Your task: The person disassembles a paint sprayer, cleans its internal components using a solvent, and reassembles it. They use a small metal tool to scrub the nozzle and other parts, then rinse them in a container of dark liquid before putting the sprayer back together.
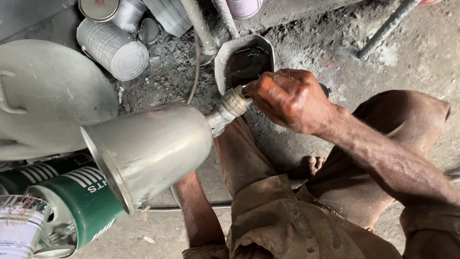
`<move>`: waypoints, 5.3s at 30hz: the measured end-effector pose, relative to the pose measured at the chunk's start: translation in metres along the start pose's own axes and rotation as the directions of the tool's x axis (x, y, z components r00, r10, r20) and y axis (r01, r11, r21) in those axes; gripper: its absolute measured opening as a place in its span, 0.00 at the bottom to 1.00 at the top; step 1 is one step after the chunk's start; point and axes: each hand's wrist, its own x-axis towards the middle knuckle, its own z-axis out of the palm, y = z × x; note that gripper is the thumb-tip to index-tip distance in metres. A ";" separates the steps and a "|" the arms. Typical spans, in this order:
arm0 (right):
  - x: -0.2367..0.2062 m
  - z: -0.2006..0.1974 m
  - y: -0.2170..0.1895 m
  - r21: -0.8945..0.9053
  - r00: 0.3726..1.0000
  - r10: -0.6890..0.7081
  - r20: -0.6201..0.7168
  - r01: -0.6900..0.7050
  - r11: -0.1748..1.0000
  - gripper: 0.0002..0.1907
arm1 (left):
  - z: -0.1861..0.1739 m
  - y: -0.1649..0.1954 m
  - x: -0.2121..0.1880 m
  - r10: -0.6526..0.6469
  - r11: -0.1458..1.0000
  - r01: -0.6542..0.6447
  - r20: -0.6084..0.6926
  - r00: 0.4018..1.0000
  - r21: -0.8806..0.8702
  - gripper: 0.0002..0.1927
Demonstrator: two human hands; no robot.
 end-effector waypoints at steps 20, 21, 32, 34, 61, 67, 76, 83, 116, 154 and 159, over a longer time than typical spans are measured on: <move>-0.001 -0.002 0.007 0.309 0.972 0.231 0.042 -0.232 0.922 0.05 | 0.010 -0.024 0.000 -0.021 1.000 0.021 0.036 0.999 0.007 0.34; -0.003 -0.002 0.008 0.232 0.987 0.160 0.002 -0.156 0.960 0.07 | 0.011 -0.025 0.000 -0.025 1.000 0.025 0.035 0.999 0.009 0.33; 0.003 -0.010 0.005 0.152 0.987 0.159 0.024 -0.161 0.975 0.12 | 0.013 -0.045 -0.018 -0.092 0.996 0.092 0.028 0.995 0.020 0.32; 0.004 -0.014 0.005 0.181 0.994 0.109 0.011 -0.109 0.977 0.12 | 0.015 -0.045 -0.019 -0.095 0.995 0.094 0.036 0.995 0.025 0.32; 0.005 -0.035 0.016 0.196 0.997 0.069 0.043 -0.076 0.978 0.16 | 0.026 -0.049 -0.021 -0.116 0.990 0.114 0.012 0.993 0.078 0.28; 0.025 -0.045 -0.003 0.146 0.997 0.071 -0.027 -0.066 0.987 0.07 | 0.028 -0.050 -0.017 -0.116 0.991 0.113 0.039 0.992 0.077 0.27; 0.000 -0.022 0.017 0.214 0.983 0.167 -0.080 -0.146 0.966 0.03 | 0.032 -0.057 -0.018 -0.111 0.992 0.108 0.046 0.993 0.063 0.26; 0.003 -0.025 0.016 0.123 0.989 0.148 -0.013 -0.145 0.982 0.04 | 0.028 -0.055 -0.022 -0.102 0.993 0.100 0.032 0.994 0.066 0.25; 0.000 -0.039 0.019 0.895 0.928 0.111 0.356 -0.372 0.245 0.06 | 0.008 -0.045 -0.019 -0.019 1.000 0.019 -0.054 0.998 0.012 0.21; 0.001 -0.044 0.023 0.859 0.956 0.028 0.292 -0.275 0.433 0.10 | 0.010 -0.063 -0.015 -0.081 0.993 0.076 -0.050 0.995 -0.094 0.39; 0.002 -0.040 0.030 0.678 0.981 -0.104 0.161 -0.033 0.734 0.06 | 0.016 -0.050 -0.010 -0.063 0.993 0.069 -0.071 0.996 0.091 0.40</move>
